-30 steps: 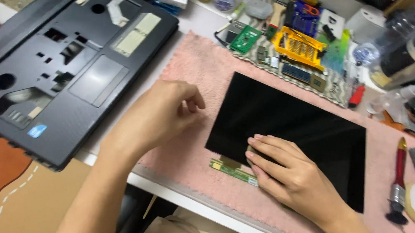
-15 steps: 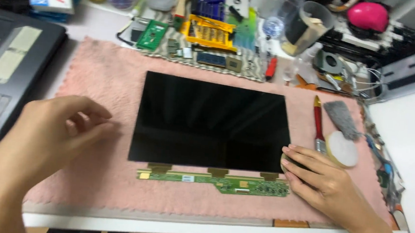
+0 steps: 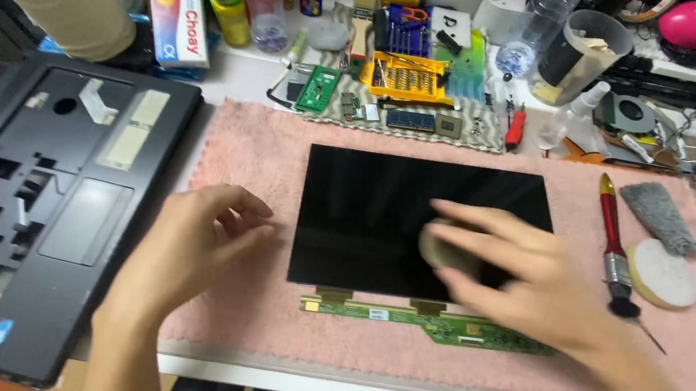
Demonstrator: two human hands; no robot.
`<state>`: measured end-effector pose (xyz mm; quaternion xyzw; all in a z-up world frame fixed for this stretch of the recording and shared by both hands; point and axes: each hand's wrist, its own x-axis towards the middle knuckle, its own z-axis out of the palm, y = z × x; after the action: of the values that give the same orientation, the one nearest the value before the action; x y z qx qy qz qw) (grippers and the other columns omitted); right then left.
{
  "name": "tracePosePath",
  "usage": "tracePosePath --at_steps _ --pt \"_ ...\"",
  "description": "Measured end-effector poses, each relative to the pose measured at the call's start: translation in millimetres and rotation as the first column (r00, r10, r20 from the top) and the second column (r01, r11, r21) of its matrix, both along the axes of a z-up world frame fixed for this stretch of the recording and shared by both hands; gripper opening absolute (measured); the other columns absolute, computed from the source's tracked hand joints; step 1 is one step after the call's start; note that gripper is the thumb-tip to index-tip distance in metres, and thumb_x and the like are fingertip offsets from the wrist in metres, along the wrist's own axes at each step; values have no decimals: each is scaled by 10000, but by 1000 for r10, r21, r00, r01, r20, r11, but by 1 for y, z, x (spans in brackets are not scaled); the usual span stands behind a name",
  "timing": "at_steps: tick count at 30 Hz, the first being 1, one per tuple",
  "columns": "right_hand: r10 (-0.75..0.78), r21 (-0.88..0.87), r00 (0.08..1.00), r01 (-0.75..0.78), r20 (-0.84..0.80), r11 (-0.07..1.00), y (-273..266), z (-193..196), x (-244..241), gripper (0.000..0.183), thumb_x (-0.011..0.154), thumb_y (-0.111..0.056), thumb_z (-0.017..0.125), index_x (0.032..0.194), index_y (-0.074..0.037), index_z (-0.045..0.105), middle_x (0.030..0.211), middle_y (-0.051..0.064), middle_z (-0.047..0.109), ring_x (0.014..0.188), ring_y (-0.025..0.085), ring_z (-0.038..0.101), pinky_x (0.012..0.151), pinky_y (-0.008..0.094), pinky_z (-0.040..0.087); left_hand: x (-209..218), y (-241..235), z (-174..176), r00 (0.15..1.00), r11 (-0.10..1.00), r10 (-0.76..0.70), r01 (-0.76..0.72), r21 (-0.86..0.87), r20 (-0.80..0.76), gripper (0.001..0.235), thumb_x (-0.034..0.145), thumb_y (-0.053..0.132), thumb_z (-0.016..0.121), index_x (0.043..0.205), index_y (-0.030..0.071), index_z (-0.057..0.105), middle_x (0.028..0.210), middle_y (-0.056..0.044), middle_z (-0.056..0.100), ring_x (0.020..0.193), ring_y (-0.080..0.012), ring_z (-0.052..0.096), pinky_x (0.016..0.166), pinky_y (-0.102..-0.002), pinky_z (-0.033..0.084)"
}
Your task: The person cleans a detached laptop screen using a round sponge and a gray cloth. They wipe the screen surface repeatedly with both tools, switching between them, while the screen rests on a pink towel on a cluttered workbench.
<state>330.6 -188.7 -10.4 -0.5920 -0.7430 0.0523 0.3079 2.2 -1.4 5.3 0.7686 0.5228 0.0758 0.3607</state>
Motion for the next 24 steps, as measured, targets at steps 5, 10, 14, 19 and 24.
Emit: tracePosePath --at_steps 5,10,14,19,24 --pt "369 95 927 -362 -64 927 81 -30 -72 375 1025 -136 823 1384 -30 798 1544 302 721 1358 432 755 1231 586 556 -8 3 -12 993 998 -60 58 27 106 118 953 214 925 1066 184 927 933 43 925 784 -95 781 752 -271 627" --pt "383 89 923 -385 40 919 104 -67 -96 348 1022 -144 809 1358 -59 843 1469 300 728 1381 465 690 1166 585 539 -12 4 -14 997 999 -22 20 27 77 174 923 307 962 1063 207 938 862 30 886 742 -106 733 755 -280 604" --pt "339 128 937 -348 83 929 89 -74 -82 332 1067 -144 809 1380 -36 840 1537 250 739 1436 416 697 1221 543 557 -10 3 -10 998 999 53 -54 11 32 219 883 343 1013 1046 203 973 810 9 843 706 -134 653 743 -291 571" --pt "212 115 957 -237 199 965 25 -65 -13 321 1072 -87 800 1389 -39 829 1535 197 755 1475 368 691 1276 514 558 -7 4 -7 997 998 60 -61 -1 -45 218 915 318 977 1103 209 987 879 8 891 754 -148 688 792 -305 580" --pt "-99 -98 975 120 201 988 -56 -56 62 357 1128 -238 675 1463 -195 790 1615 102 721 1526 288 668 1271 456 595 -3 2 -2 989 994 104 -106 -18 -104 206 947 328 954 1111 215 1001 857 -19 838 746 -185 621 803 -315 554"
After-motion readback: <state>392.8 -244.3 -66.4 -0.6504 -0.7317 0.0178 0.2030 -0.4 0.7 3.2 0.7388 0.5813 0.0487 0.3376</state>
